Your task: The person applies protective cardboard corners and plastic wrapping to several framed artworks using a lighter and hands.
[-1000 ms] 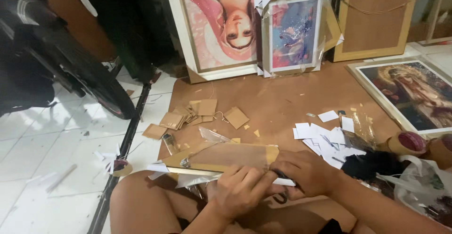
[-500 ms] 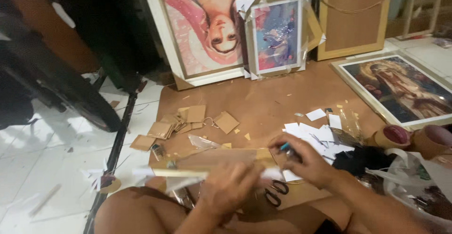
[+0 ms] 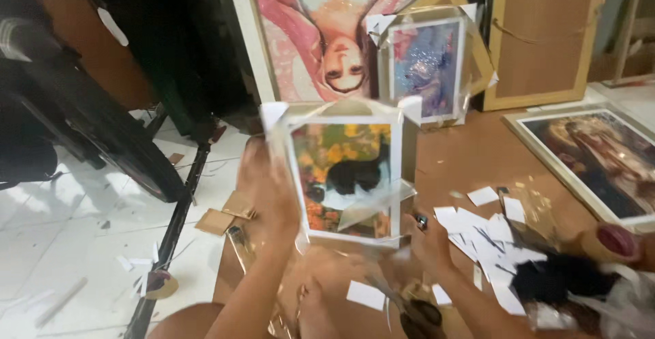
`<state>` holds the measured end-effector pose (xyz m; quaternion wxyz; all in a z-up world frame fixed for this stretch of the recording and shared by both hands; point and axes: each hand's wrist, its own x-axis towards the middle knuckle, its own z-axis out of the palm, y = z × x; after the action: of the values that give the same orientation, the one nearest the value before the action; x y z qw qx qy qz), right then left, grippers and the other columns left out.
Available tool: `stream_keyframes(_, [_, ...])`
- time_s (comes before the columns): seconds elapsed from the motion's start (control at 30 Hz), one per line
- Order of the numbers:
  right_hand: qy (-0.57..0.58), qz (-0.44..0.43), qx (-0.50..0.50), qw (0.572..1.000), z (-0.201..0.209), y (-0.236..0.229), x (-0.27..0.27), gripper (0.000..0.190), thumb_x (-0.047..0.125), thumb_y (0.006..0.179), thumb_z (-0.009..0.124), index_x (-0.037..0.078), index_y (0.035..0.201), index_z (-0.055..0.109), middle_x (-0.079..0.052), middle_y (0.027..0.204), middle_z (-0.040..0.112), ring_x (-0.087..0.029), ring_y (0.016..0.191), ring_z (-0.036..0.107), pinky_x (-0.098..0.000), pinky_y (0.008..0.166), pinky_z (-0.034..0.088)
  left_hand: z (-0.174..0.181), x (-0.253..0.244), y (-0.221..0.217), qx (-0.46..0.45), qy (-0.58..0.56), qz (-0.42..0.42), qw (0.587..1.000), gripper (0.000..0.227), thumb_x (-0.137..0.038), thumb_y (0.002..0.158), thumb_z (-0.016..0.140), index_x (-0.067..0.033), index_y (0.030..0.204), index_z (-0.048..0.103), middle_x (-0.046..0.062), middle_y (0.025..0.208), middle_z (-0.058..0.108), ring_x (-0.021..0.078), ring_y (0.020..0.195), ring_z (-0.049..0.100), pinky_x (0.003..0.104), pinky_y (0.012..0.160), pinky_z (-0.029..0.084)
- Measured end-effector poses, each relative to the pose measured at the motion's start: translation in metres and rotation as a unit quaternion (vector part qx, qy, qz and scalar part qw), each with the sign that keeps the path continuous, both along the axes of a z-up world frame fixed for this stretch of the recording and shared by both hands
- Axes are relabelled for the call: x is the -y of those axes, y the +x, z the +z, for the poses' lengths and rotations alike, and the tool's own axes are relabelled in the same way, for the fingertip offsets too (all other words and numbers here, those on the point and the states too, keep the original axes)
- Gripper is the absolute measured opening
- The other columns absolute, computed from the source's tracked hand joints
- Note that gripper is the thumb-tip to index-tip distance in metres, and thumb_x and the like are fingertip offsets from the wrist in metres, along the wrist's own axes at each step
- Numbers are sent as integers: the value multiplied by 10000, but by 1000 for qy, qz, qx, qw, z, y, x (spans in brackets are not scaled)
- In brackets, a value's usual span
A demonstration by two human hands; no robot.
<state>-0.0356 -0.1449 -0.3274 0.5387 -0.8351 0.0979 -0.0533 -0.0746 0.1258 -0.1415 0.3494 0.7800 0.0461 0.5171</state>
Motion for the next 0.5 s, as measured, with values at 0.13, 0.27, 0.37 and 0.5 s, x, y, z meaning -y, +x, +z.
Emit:
stream_keyframes(0.13, [19,-73,30,997,-19,34,-20,385,403,924,639,152,1196,742,-95,1021,787,-262,952,707,-383,848,490,-121,-60,25,-403,-341,-13,849,836,-657,969,253,-158,1634,158,147,1671,292,394,1503,340,538,1217,231])
stream_keyframes(0.27, [-70,-88,-24,993,-44,76,-14,391,469,953,602,198,1158,794,-166,973,781,-338,968,696,-430,835,472,-242,-65,76,-576,-226,-62,783,824,-671,990,141,-138,1534,455,176,1638,262,333,1528,242,483,1255,159])
stream_keyframes(0.37, [-76,-85,-38,993,-65,96,2,438,493,962,605,99,966,797,-174,847,739,-314,856,663,-431,765,457,-337,-64,107,-530,-72,-83,841,648,-546,1030,214,-180,1540,374,151,1594,266,361,1463,230,514,1189,174])
stream_keyframes(0.5, [-58,-74,-153,984,-51,94,13,540,526,904,621,8,905,774,-159,781,650,-312,762,587,-404,702,399,-360,-53,116,-525,214,-63,821,449,-269,1043,380,-275,1492,383,318,1497,363,603,1319,360,687,998,391])
